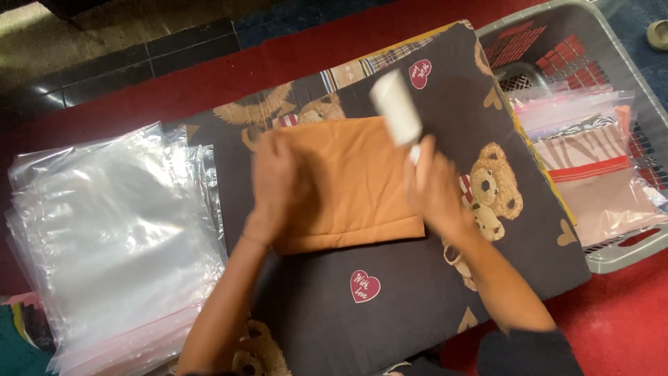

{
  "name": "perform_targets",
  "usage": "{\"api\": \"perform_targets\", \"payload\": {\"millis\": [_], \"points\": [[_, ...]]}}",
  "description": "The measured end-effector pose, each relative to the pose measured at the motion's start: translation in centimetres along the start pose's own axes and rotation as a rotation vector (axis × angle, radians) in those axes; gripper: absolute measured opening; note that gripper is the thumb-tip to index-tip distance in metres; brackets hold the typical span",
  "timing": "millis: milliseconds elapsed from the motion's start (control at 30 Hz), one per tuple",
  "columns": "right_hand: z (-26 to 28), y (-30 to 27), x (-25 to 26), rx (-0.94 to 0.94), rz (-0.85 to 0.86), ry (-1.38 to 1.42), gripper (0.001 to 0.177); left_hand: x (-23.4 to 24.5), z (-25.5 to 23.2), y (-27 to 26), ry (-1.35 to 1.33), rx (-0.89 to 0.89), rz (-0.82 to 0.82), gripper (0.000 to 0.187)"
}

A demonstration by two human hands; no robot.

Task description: The person folds a light brown garment on a table, uses a lint roller to remove lint from the fabric, and then places the folded garment into a clear plastic bag.

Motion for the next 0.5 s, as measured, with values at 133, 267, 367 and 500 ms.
{"api": "perform_targets", "payload": {"millis": [133,267,367,500], "points": [[0.8,-7.4,-1.7,0.11,0.084,0.007,0.054,2.2,-4.0,-3.9,-0.174,-0.091,0.163,0.057],[-3.5,-9.6,-2.1,-0.212,0.08,-0.068,0.057,2.1,0.1,-8.5,-0.122,0.346,0.57,0.067],[-2.6,-9.3,-0.2,-0.377,0.193,0.001,0.044,0.4,0.9,-12.4,-0.284,0.491,0.657,0.068],[-4.0,-8.3,-2.3,-0.353,0.214,0.056,0.034,2.9,0.1,-12.0,-0.344,0.494,0.591,0.065]]}}
Point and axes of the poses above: each hand's wrist, its own y-axis towards the middle knuckle, its own x-axis out of the back of the hand, z = x × y, the point moved 10 cm from there along y, towards the middle knuckle, and after that the axes turned 5 degrees about -x, right-handed, at the moved point
